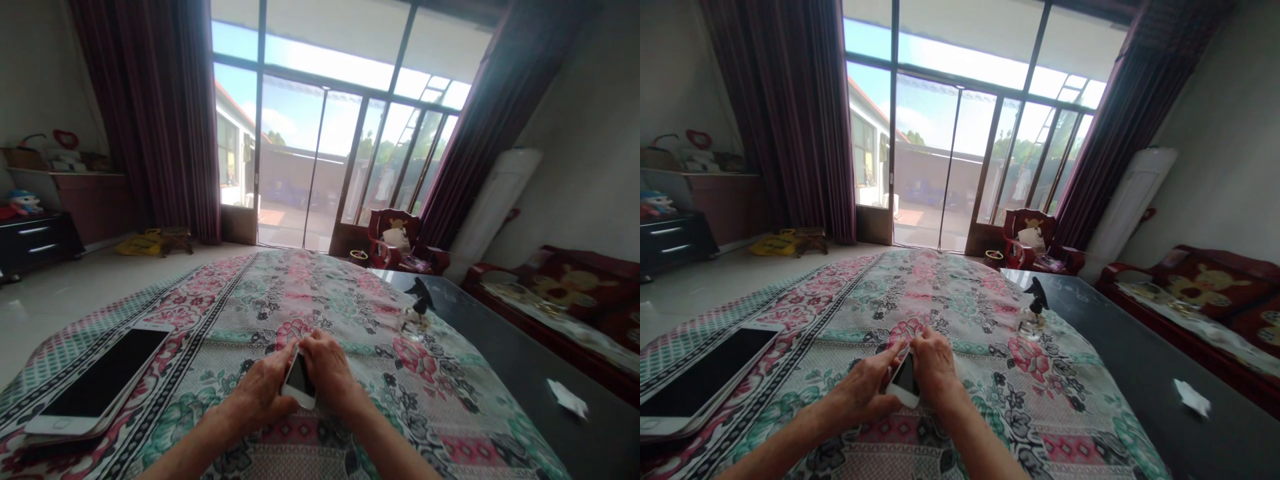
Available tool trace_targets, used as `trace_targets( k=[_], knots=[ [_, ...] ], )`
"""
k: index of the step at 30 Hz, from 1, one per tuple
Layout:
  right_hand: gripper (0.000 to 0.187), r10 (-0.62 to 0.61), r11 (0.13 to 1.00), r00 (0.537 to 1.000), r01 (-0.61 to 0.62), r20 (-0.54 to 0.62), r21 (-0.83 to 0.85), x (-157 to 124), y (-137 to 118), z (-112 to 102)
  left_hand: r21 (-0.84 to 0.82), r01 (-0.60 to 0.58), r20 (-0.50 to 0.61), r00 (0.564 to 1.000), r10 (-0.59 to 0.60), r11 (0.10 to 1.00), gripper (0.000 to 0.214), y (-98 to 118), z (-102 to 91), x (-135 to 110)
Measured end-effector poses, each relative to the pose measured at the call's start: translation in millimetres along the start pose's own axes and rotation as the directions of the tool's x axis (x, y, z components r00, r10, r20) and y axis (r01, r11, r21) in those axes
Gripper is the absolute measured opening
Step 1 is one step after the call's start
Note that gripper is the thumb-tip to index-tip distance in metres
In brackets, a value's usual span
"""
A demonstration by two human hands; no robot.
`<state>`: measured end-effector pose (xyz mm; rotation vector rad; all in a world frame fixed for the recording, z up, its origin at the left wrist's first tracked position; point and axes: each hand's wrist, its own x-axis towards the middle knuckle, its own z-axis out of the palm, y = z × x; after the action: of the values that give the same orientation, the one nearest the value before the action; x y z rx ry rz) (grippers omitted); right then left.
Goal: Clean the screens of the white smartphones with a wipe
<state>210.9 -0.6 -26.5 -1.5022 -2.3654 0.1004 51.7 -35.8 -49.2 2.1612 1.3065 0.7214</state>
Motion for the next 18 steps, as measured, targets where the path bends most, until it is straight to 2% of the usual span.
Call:
trace_targets(
  k=[3, 6, 13, 18],
  knots=[
    [0.026, 0.059, 0.998, 0.996, -0.061, -0.063, -0.026, 15.9, 1.9, 5.5, -0.013, 0.014, -0.001, 1.000, -0.014, 1.000, 0.093, 2.4, 0.1, -0.4],
    [0.026, 0.062, 0.998, 0.993, -0.064, -0.101, -0.020, 16.8, 0.0, 10.7, -0.023, 0.051, 0.009, 0.999, -0.051, 0.998, 0.098, 6.5, -0.6, -0.9],
    [0.021, -0.019, 0.997, 0.999, 0.021, -0.029, 0.077, -11.6, -9.3, 8.6, 0.021, 0.084, -0.005, 0.996, -0.084, 0.996, 0.104, 8.5, 1.1, 0.8],
    [0.021, -0.109, 0.985, 0.994, 0.105, 0.024, 0.136, -31.5, -16.0, 4.2, 0.002, 0.057, -0.032, 0.998, -0.057, 0.998, 0.100, 5.4, 3.6, 1.6]
  ],
)
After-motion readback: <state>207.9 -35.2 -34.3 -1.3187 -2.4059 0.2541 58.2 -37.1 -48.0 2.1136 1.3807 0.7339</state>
